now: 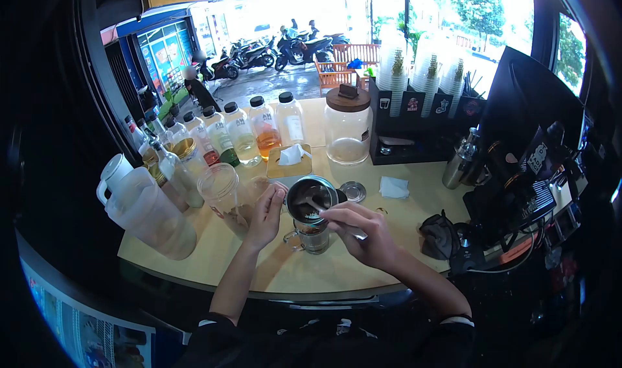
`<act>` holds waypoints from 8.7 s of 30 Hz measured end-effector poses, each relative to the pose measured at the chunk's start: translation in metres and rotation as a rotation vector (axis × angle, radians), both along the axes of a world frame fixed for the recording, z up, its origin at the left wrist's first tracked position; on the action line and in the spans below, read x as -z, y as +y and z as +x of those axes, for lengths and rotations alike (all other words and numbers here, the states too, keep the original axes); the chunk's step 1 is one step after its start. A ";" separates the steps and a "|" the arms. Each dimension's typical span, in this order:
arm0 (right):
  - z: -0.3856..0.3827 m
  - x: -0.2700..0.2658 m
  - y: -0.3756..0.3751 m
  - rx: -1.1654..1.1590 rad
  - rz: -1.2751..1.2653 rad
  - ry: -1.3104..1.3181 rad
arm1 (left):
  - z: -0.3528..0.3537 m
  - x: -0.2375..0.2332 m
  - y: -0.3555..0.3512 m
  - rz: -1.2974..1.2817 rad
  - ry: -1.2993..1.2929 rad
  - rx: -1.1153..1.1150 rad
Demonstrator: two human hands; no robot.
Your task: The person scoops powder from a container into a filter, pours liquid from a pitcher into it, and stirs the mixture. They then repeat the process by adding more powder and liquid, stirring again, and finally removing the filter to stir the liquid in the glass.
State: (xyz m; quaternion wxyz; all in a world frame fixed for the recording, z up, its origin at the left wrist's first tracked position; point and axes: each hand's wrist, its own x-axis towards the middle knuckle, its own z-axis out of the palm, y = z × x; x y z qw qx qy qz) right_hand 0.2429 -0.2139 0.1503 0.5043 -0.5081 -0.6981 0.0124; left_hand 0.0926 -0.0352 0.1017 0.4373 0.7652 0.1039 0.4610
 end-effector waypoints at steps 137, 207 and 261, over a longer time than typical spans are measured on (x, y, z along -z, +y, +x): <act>-0.004 -0.003 0.008 0.293 0.356 -1.016 | 0.005 -0.026 -0.046 0.514 0.105 -0.485; 0.010 -0.004 0.007 0.116 0.296 -0.510 | -0.004 -0.002 -0.001 0.067 -0.031 -0.006; 0.075 0.110 0.044 0.275 -0.374 0.095 | -0.017 -0.063 -0.016 0.804 0.148 -0.575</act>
